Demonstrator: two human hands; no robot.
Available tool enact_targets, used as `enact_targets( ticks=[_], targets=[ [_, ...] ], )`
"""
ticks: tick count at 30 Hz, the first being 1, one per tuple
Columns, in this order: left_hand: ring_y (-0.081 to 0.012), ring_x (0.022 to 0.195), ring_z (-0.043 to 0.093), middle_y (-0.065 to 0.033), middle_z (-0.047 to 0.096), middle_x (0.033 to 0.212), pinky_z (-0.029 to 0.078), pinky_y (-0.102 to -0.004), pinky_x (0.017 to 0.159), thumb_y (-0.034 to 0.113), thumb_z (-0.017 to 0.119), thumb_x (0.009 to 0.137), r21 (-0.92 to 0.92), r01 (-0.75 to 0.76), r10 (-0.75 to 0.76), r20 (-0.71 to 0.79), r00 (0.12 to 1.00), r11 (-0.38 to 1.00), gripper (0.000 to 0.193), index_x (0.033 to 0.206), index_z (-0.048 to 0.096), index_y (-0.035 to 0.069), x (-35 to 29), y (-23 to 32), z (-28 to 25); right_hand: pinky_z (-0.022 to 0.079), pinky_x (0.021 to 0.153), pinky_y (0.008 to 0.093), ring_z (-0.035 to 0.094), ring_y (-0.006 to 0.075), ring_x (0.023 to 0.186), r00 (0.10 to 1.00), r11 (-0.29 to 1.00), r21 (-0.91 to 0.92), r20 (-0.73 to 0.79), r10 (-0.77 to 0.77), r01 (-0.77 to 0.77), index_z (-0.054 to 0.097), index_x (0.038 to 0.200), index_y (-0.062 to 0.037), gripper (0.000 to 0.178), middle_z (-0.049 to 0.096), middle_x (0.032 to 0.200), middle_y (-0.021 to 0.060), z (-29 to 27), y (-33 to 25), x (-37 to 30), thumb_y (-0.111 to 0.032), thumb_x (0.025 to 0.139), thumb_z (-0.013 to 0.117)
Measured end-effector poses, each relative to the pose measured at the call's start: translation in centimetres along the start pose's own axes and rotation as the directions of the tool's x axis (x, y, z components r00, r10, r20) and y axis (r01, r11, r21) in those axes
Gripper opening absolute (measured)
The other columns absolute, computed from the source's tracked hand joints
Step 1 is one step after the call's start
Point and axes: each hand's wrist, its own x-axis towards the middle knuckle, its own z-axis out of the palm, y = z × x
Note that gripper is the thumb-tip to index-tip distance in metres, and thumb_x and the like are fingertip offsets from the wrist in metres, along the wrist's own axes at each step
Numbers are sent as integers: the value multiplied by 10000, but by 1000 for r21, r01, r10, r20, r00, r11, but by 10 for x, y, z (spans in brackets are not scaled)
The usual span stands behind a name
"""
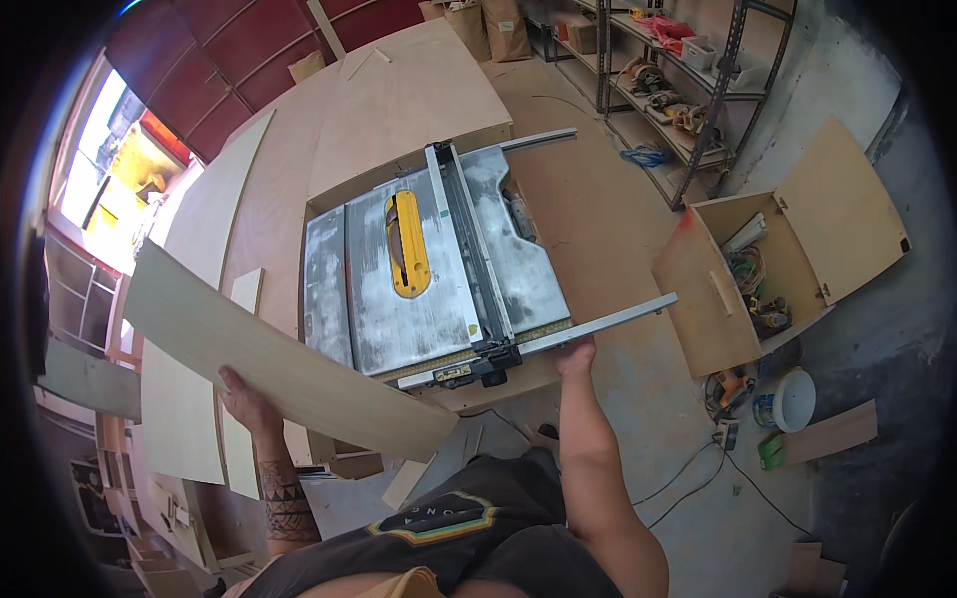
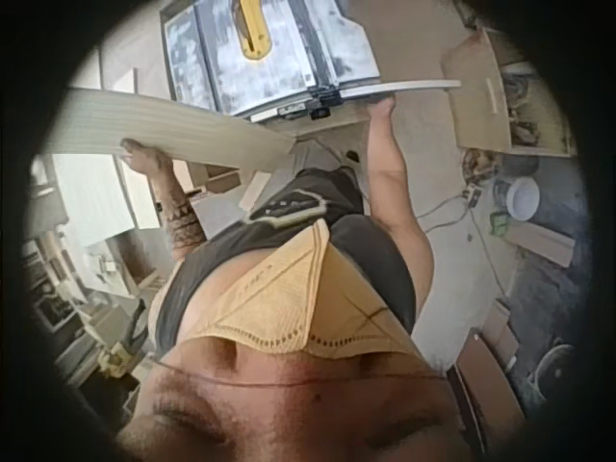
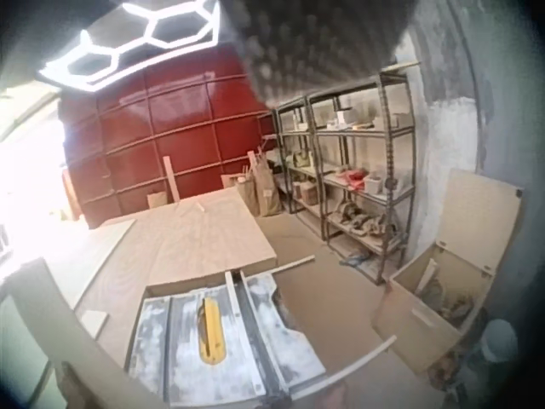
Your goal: The person attaches the fence onto a table saw, feeds a wooden board through the saw to cut it, and carries the wood away.
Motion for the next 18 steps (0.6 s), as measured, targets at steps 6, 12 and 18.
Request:
enact_targets(
  ticks=[6, 12, 18],
  targets=[
    [-213, 1170, 629, -156, 625, 1323, 523, -361, 991, 486, 508, 1129, 282, -179, 179, 23, 983, 943, 629, 1448, 484, -56, -40, 34, -1, 427, 1168, 581, 547, 386, 1381, 940, 971, 68, 274, 202, -228, 515, 1527, -78, 654, 554, 1553, 138, 8, 12, 40, -525, 1055, 443],
    [-213, 1154, 623, -142, 645, 1287, 499, -352, 998, 488, 528, 1121, 440, -289, 265, 117, 957, 850, 603, 1402, 527, -46, -62, 36, 15, 415, 1175, 588, 541, 372, 1379, 963, 977, 67, 194, 186, -202, 526, 1505, -98, 605, 556, 1548, 121, 11, 19, 31, -498, 1063, 422],
    [-199, 1145, 596, -128, 641, 1242, 464, -345, 1016, 431, 505, 1143, 424, -216, 198, 87, 976, 880, 527, 1353, 530, -52, -74, 23, 1, 431, 1129, 538, 593, 317, 1313, 602, 559, -706, 233, 763, -435, 608, 1363, -131, 440, 661, 1353, 134, -51, 36, -17, -326, 976, 684]
  ],
)
